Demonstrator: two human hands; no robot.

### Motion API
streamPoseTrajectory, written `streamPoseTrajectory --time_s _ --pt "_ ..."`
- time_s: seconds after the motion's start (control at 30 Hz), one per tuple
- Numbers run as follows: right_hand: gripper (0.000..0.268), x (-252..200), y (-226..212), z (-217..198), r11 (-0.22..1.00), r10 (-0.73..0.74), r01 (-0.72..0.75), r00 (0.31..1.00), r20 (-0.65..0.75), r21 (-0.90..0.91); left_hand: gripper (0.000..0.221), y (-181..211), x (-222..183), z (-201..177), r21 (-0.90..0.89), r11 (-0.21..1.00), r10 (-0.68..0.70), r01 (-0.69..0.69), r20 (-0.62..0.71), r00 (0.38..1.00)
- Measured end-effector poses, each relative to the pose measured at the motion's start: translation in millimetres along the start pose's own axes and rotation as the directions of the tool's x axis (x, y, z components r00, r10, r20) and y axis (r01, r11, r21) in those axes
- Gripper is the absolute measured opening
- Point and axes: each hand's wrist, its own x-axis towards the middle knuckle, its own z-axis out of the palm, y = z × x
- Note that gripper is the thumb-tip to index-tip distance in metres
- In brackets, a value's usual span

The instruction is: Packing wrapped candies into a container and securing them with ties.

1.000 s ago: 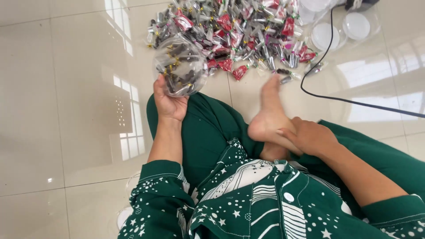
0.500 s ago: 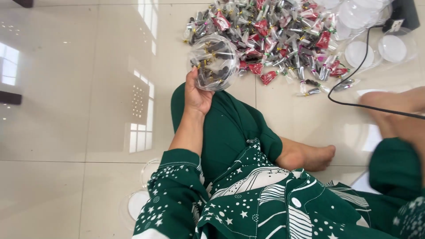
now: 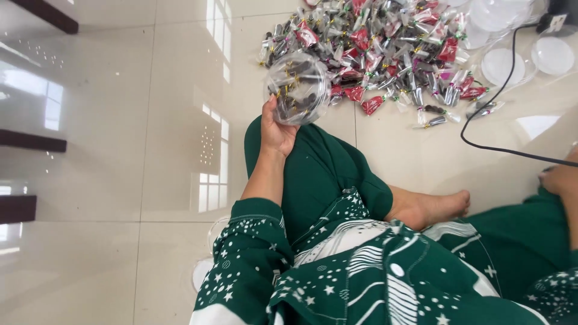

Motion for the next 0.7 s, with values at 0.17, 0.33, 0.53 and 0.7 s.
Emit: streamPoseTrajectory --time_s 0.17,0.33,0.53,0.7 --pt "0.073 -63.3 -196.0 -85.1 0.817 0.08 0.047 0.978 0.194 -0.575 0.045 9.9 -12.5 -6.9 0.129 0.991 -0.024 0.032 -0.065 0.998" --pt "0.071 -95.0 -304.0 -131.7 0.975 -0.137 0.089 0.962 0.236 0.202 0.046 14.6 -14.6 -4.6 0.164 0.982 -0.079 0.096 -0.108 0.991" --pt "0.113 -16.7 -286.3 -92.7 0.954 -0.181 0.119 0.96 0.213 0.274 0.056 13.0 -28.7 6.4 0.246 0.964 -0.078 0.101 -0.102 0.992" --pt "0.115 11.3 -316.9 -105.7 0.821 0.186 -0.329 0.927 0.326 0.467 0.049 18.6 -36.3 6.9 0.128 0.986 -0.098 0.103 -0.048 0.994"
